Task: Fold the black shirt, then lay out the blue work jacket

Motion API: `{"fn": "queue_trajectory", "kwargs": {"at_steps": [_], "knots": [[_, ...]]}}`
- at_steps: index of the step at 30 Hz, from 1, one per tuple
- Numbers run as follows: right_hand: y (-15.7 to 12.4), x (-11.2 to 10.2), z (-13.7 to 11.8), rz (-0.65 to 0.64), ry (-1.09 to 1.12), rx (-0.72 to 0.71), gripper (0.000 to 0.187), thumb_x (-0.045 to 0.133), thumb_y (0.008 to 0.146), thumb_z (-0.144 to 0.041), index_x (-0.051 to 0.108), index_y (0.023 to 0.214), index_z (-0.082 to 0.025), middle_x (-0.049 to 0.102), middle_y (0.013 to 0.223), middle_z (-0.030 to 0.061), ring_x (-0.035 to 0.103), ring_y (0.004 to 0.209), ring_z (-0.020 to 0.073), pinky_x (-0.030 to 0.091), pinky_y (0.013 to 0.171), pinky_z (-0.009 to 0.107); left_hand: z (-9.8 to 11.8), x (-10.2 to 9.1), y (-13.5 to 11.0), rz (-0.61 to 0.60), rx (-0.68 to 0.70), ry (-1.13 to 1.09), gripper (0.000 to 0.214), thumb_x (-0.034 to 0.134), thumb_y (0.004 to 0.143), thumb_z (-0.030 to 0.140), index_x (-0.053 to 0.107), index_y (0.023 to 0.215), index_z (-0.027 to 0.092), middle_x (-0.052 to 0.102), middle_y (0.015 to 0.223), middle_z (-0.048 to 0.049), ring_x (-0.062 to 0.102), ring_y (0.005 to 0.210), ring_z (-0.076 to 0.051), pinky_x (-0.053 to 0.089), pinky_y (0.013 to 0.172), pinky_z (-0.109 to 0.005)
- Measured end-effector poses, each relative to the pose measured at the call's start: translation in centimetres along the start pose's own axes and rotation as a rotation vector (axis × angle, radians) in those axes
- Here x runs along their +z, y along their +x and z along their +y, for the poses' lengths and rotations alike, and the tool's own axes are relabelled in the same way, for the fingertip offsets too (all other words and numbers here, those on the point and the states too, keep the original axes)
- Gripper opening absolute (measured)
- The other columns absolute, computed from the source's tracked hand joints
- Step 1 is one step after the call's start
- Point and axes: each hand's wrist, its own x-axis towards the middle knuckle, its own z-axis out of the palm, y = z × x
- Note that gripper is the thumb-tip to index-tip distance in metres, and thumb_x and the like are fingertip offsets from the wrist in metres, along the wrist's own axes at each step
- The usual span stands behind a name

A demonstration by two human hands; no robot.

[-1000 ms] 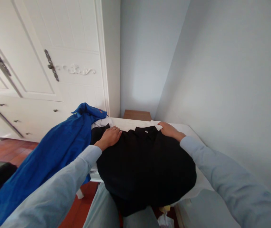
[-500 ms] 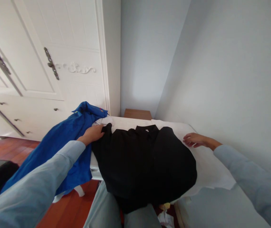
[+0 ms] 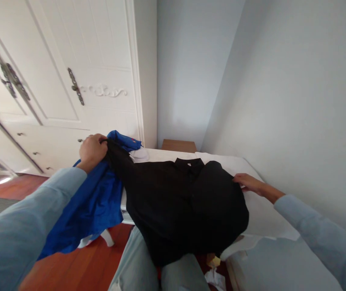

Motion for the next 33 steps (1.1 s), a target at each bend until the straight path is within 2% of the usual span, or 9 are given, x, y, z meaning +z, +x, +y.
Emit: {"fn": "queue_trajectory", "kwargs": {"at_steps": [4, 9, 12, 14, 16, 19, 22, 26, 33], "knots": [[-0.1, -0.1, 0.0, 0.095, 0.366, 0.073, 0.006, 0.055, 0.078, -0.024, 0.055, 0.072, -0.022, 0.062, 0.069, 0.0032, 0.059, 0.062, 0.0171, 0.050, 0.058, 0.027, -2.6, -0.6, -0.4, -0.081, -0.066, 0.115, 0.032, 0.049, 0.094, 0.027, 0.067, 0.117, 0.016, 0.064, 0.122, -0.0094, 0.060, 0.113, -0.036, 0.051, 0.091, -0.050], [-0.4, -0.9, -0.2, -0.002, 0.490, 0.154, 0.012, 0.054, 0.083, -0.022, 0.060, 0.073, -0.021, 0.070, 0.072, 0.0065, 0.064, 0.063, 0.0191, 0.055, 0.067, 0.030, -2.7, -0.5, -1.9, -0.193, 0.015, 0.477, 0.030, 0.048, 0.087, 0.015, 0.064, 0.112, 0.010, 0.059, 0.124, -0.0210, 0.063, 0.106, -0.035, 0.052, 0.086, -0.049], [-0.4, -1.1, -0.1, -0.049, 0.532, 0.202, 0.019, 0.046, 0.085, -0.017, 0.066, 0.081, -0.018, 0.074, 0.080, 0.0086, 0.068, 0.066, 0.0189, 0.057, 0.072, 0.030, -0.5, -0.2, -3.1, -0.049, 0.266, 0.556, 0.030, 0.049, 0.085, 0.013, 0.061, 0.112, 0.009, 0.056, 0.131, -0.0222, 0.055, 0.120, -0.036, 0.047, 0.097, -0.051], [-0.4, -0.8, -0.2, -0.069, 0.528, 0.190, 0.027, 0.044, 0.079, -0.008, 0.068, 0.087, -0.017, 0.075, 0.084, 0.0083, 0.070, 0.068, 0.0173, 0.057, 0.074, 0.027, 1.7, 0.7, -4.2, -0.023, 0.489, 0.484, 0.034, 0.048, 0.085, 0.012, 0.059, 0.118, 0.011, 0.047, 0.145, -0.0210, 0.047, 0.131, -0.036, 0.041, 0.105, -0.050], [-0.5, -0.3, -0.3, -0.098, 0.507, 0.167, 0.032, 0.045, 0.074, -0.002, 0.070, 0.091, -0.015, 0.076, 0.083, 0.0076, 0.070, 0.070, 0.0164, 0.057, 0.076, 0.025, 4.1, 2.3, -5.5, -0.179, 0.677, 0.323, 0.037, 0.046, 0.088, 0.015, 0.059, 0.123, 0.014, 0.049, 0.146, -0.0169, 0.046, 0.135, -0.032, 0.039, 0.109, -0.044], [-0.9, 0.5, -0.6, -0.145, 0.461, 0.152, 0.025, 0.052, 0.076, -0.003, 0.070, 0.088, -0.015, 0.076, 0.076, 0.0070, 0.070, 0.068, 0.0170, 0.058, 0.074, 0.025, 7.5, 6.0, -7.9, -0.436, 0.807, 0.082, 0.041, 0.047, 0.094, 0.032, 0.058, 0.132, 0.018, 0.052, 0.147, -0.0144, 0.049, 0.135, -0.027, 0.034, 0.115, -0.040], [-1.6, 0.9, -0.9, -0.156, 0.409, 0.117, 0.019, 0.060, 0.077, -0.005, 0.070, 0.088, -0.018, 0.076, 0.075, 0.0051, 0.068, 0.063, 0.0157, 0.058, 0.067, 0.024, 9.5, 10.1, -10.1, -0.545, 0.792, 0.009, 0.055, 0.042, 0.098, 0.045, 0.052, 0.140, 0.011, 0.040, 0.156, -0.0187, 0.033, 0.147, -0.029, 0.028, 0.119, -0.040], [-2.5, 0.9, -1.2, -0.176, 0.354, 0.088, 0.015, 0.064, 0.079, -0.011, 0.070, 0.091, -0.018, 0.077, 0.082, 0.0065, 0.071, 0.070, 0.0168, 0.058, 0.071, 0.026, 10.0, 13.9, -11.5, -0.588, 0.697, -0.013, 0.062, 0.034, 0.100, 0.052, 0.047, 0.146, 0.013, 0.035, 0.159, -0.0182, 0.026, 0.150, -0.030, 0.024, 0.119, -0.045], [-3.2, 0.9, -1.3, -0.268, 0.274, 0.085, 0.020, 0.070, 0.082, -0.023, 0.070, 0.102, -0.018, 0.078, 0.092, 0.0076, 0.072, 0.072, 0.0171, 0.058, 0.065, 0.024, 9.3, 15.3, -11.6, -0.567, 0.672, 0.009, 0.066, 0.028, 0.101, 0.056, 0.043, 0.150, 0.014, 0.033, 0.160, -0.0167, 0.027, 0.150, -0.030, 0.020, 0.120, -0.048]]}}
